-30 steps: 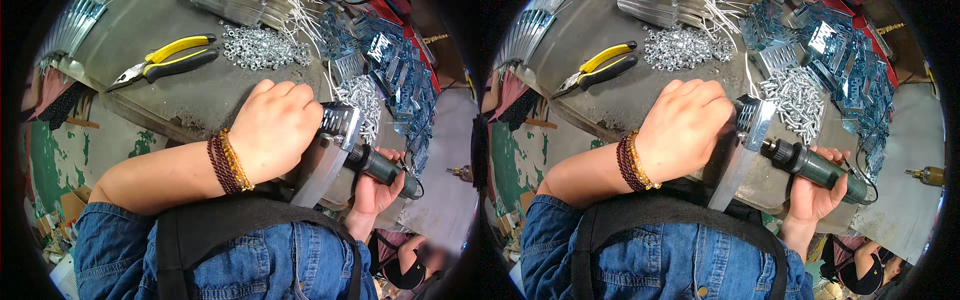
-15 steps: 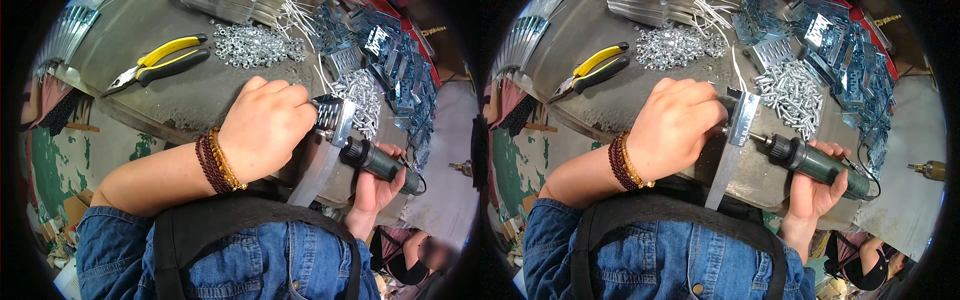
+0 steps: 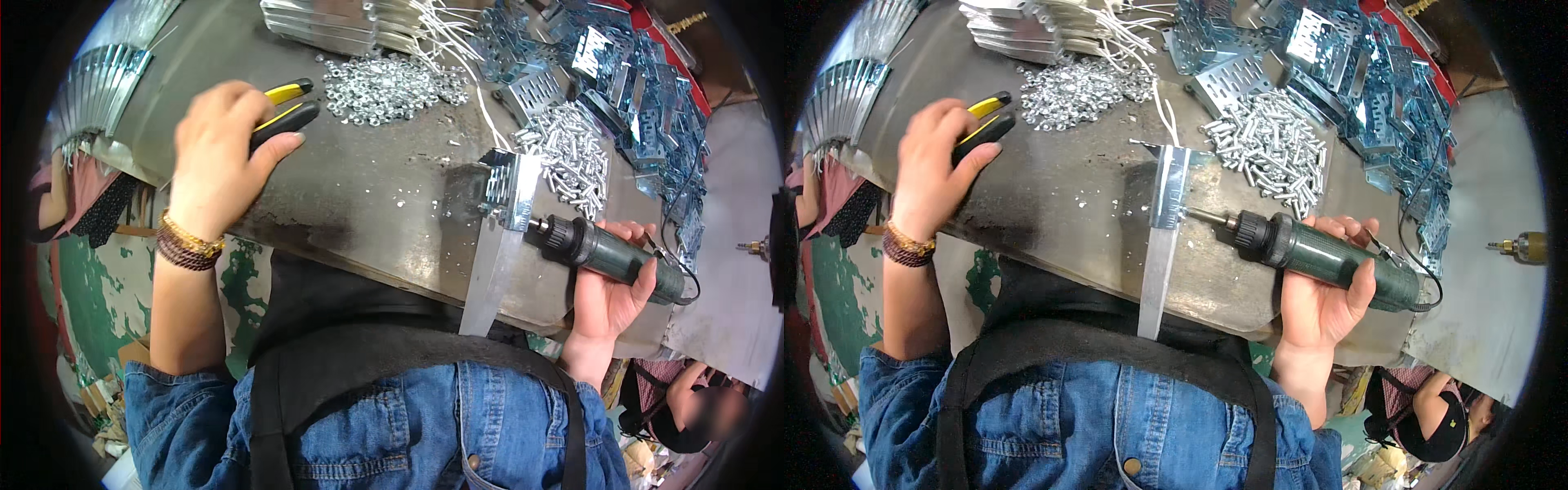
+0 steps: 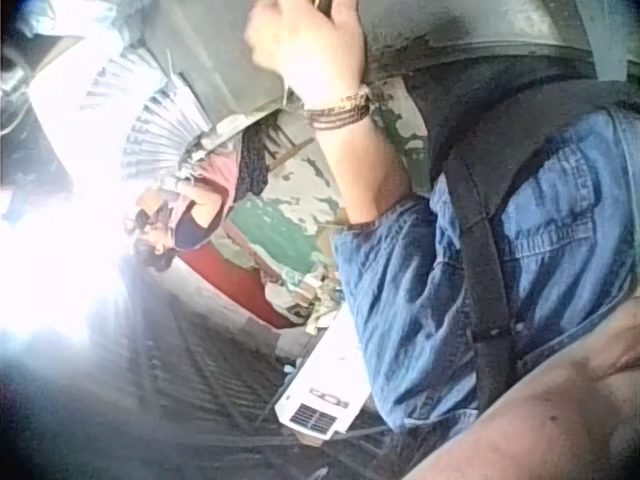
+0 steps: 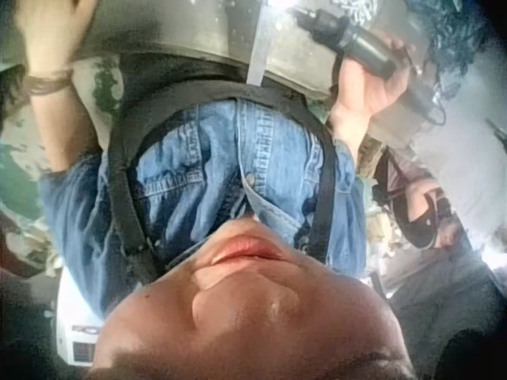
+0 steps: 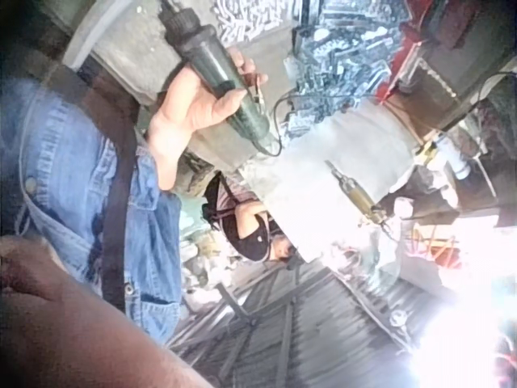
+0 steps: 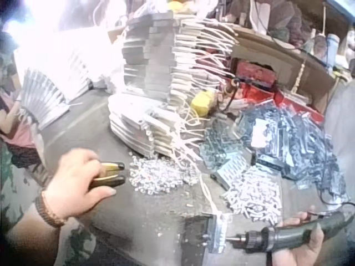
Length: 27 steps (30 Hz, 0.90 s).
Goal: The person assembles metal components by attaching perforated brackets to base plates, inserting screws, and tightening them using an electric screwdriver and pliers.
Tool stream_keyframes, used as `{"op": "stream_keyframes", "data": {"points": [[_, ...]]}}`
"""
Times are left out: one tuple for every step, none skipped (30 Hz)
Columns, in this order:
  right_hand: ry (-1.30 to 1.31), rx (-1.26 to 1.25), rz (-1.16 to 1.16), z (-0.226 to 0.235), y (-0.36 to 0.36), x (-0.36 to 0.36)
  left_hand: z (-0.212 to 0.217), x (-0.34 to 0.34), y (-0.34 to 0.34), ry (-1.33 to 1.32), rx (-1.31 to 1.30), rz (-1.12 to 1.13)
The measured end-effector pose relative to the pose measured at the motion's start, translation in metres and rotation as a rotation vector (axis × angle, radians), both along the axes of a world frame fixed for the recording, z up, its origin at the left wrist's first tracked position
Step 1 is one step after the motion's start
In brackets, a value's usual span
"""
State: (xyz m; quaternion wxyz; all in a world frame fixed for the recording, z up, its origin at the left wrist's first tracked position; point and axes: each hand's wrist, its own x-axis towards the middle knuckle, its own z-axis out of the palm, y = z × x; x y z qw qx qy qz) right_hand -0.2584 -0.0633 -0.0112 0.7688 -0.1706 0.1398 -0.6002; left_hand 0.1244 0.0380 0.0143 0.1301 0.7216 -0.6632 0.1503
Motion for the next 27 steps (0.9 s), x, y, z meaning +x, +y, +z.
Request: {"op": "stream_keyframes", "data": {"points": [[-0.004, -0.002, 0.01, 0.0, 0.0, 0.0, -0.003, -0.001, 0.001, 0.125, 0.035, 0.004], [-0.022, 0.001, 0.007, -0.001, 0.002, -0.001, 0.001, 0.002, 0.002, 0.122, 0.031, 0.015], [-0.031, 0.005, -0.009, -0.002, 0.003, -0.004, 0.003, 0.006, -0.001, 0.168, -0.131, -0.07], [-0.026, 0.001, -0.011, -0.002, 0.002, -0.004, 0.006, 0.009, -0.003, 0.215, -0.295, -0.154], [-0.019, 0.0, -0.023, -0.001, 0.002, -0.003, 0.011, 0.012, 0.002, 0.615, -0.343, -0.019], [-0.01, 0.008, -0.049, -0.002, 0.003, -0.007, 0.035, -0.001, -0.005, 0.997, -0.343, -0.007], [-0.014, 0.01, -0.059, -0.001, 0.004, -0.008, 0.053, 0.004, -0.007, 1.309, -0.284, -0.297], [-0.027, 0.014, -0.022, -0.001, 0.003, -0.004, 0.067, 0.011, 0.004, 1.584, -0.24, -0.564], [-0.029, 0.021, -0.017, -0.002, 0.002, -0.003, 0.068, 0.001, 0.001, 1.731, -0.197, -0.576], [-0.033, 0.03, -0.011, -0.004, 0.0, -0.002, 0.071, -0.022, -0.012, 1.875, -0.151, -0.586], [-0.034, 0.035, -0.019, -0.003, -0.001, -0.001, 0.079, -0.054, -0.026, 2.039, -0.244, -0.405], [-0.024, 0.024, -0.038, -0.002, -0.002, -0.004, 0.083, -0.081, -0.043, 2.206, -0.309, -0.232], [-0.01, 0.019, -0.046, -0.002, -0.001, -0.004, 0.07, -0.085, -0.047, 2.268, -0.261, -0.469], [0.004, 0.015, -0.054, -0.002, 0.0, -0.004, 0.054, -0.09, -0.05, 2.313, -0.208, -0.711], [0.01, 0.013, -0.058, -0.002, 0.001, -0.004, 0.051, -0.091, -0.05, 2.32, -0.197, -0.716], [0.015, 0.015, -0.07, -0.001, 0.002, -0.004, 0.048, -0.097, -0.054, 2.302, -0.213, -0.729], [0.028, 0.018, -0.074, 0.001, 0.003, -0.005, 0.045, -0.107, -0.059, 2.284, -0.23, -0.742], [0.033, 0.019, -0.068, 0.002, 0.002, -0.004, 0.044, -0.11, -0.061, 2.255, -0.257, -0.752], [0.026, 0.003, -0.046, 0.001, 0.002, -0.005, 0.042, -0.113, -0.065, 2.226, -0.284, -0.76], [0.026, 0.003, -0.046, 0.001, 0.001, -0.005, 0.041, -0.12, -0.065, 2.198, -0.312, -0.769], [0.017, 0.005, -0.047, 0.0, 0.001, -0.006, 0.038, -0.122, -0.068, 2.172, -0.335, -0.778], [0.01, 0.007, -0.047, -0.001, 0.001, -0.006, 0.034, -0.124, -0.063, 2.147, -0.358, -0.787], [0.012, 0.009, -0.05, -0.002, 0.001, -0.006, 0.03, -0.126, -0.059, 2.122, -0.382, -0.795], [0.014, 0.012, -0.044, -0.001, 0.002, -0.004, 0.027, -0.122, -0.054, 2.096, -0.403, -0.806], [0.016, 0.015, -0.038, -0.001, 0.002, -0.003, 0.024, -0.12, -0.048, 2.07, -0.423, -0.818], [0.016, 0.015, -0.043, 0.0, 0.002, -0.002, 0.021, -0.12, -0.051, 2.044, -0.444, -0.828], [0.032, 0.01, -0.049, 0.0, 0.002, -0.001, 0.019, -0.125, -0.054, 2.016, -0.47, -0.836]]}}
